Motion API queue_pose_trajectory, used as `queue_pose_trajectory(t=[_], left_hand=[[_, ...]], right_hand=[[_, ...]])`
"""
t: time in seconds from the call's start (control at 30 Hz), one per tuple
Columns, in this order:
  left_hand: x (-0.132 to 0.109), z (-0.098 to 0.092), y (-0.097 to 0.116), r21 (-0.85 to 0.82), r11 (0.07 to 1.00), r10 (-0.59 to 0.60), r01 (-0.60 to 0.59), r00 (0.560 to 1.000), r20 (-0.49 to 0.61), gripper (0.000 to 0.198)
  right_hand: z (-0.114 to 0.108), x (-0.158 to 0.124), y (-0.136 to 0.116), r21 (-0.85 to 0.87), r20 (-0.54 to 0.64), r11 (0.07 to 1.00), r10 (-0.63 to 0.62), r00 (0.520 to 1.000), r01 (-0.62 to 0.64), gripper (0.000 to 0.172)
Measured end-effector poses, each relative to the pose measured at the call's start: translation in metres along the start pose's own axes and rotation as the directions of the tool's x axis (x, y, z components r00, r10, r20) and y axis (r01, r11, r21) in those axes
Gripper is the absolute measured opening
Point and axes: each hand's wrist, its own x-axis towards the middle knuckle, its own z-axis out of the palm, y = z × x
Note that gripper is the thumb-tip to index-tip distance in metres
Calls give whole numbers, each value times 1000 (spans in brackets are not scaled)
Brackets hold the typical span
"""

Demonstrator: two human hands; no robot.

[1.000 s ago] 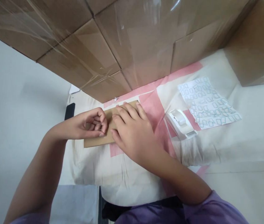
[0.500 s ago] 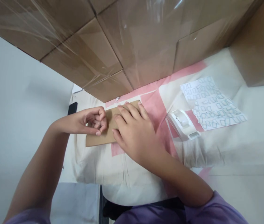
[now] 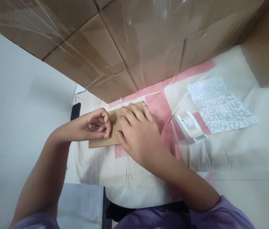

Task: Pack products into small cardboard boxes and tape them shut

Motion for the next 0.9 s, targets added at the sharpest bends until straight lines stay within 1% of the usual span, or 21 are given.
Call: queue_pose_trajectory(t=[0.17,0.27,0.43,0.53,0.63,0.7,0.77,0.83,0.9], left_hand=[[-3,6,-8,-31,999,38,-41,994,-99,30],[-4,8,-8,-17,999,37,-39,993,-111,29],[-7,13,-4,52,998,44,-37,992,-121,24],[-11,19,-4,99,994,62,-46,984,-167,22],[-16,27,-7,200,979,87,-41,970,-227,19],[-19,30,-12,280,959,127,-48,954,-272,25],[-21,30,-16,326,944,157,-49,936,-316,35],[-21,29,-20,330,943,161,-44,928,-337,43],[-20,27,-21,316,948,147,-35,929,-339,43]], right_hand=[[2,0,0,2,-6,1000,-10,1000,10,36],[3,0,1,1,-28,1000,-22,999,22,36],[3,0,2,-6,-38,1000,-25,999,25,35],[4,-1,2,-11,-34,1000,-28,999,28,36],[5,-1,3,-12,-38,1000,-29,999,28,35],[5,-2,3,-12,-33,1000,-30,999,29,36],[4,-2,2,-12,-23,1000,-29,999,29,37],[4,-1,2,-13,-21,1000,-29,999,29,38],[3,-1,1,-11,-21,999,-32,999,31,37]])
